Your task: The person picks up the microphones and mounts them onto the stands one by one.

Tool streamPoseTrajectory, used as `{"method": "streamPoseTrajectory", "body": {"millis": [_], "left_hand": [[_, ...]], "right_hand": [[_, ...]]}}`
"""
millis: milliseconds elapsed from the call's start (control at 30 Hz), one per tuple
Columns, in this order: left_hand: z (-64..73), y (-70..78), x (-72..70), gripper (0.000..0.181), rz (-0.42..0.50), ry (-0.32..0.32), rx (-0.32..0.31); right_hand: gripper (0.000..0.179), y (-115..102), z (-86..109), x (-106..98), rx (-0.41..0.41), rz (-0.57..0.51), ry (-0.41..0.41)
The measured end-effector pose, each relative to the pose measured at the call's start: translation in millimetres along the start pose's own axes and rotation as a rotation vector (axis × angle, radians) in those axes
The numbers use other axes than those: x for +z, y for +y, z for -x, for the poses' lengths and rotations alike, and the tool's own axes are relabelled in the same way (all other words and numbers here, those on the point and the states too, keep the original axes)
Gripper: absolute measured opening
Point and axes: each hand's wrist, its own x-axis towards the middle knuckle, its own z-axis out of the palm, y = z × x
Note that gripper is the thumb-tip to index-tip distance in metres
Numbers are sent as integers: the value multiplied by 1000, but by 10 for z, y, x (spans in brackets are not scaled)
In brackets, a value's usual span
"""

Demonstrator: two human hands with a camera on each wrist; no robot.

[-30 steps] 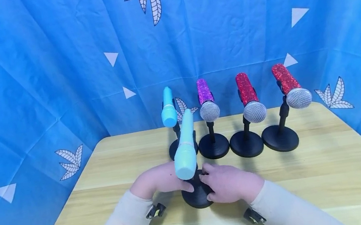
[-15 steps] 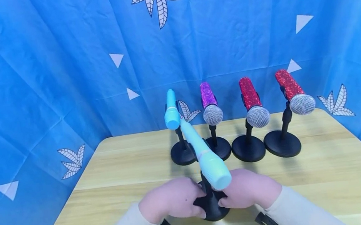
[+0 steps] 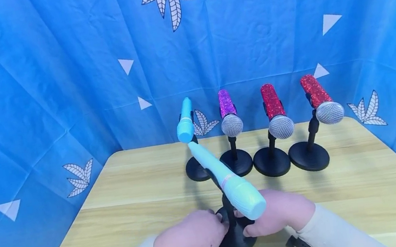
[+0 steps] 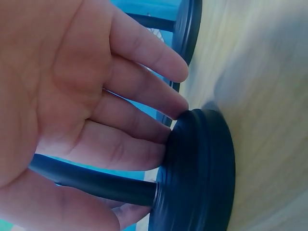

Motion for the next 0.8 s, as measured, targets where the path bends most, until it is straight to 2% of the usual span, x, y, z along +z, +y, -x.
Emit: {"method": "streamPoseTrajectory", "body": {"millis": [133, 267, 400, 567, 700, 800], "left_hand": [[22, 39, 12, 42, -19, -6, -23], [50, 53, 16, 43, -31, -11, -60], [62, 25, 9, 47, -9, -28, -117], [84, -42, 24, 57, -12, -41, -192], [125, -127, 79, 56, 2, -37, -236], [164, -216, 140, 54, 30, -4, -259]], "right_hand": [[40, -38, -38, 1, -48, 29, -16], [35, -87, -119, -25, -191, 109, 26], [36, -135, -178, -23, -252, 161, 63], [43, -196, -283, 18, -273, 217, 65], [52, -234, -397, 58, -270, 268, 54], [53, -241, -511, 94, -274, 301, 58]]}}
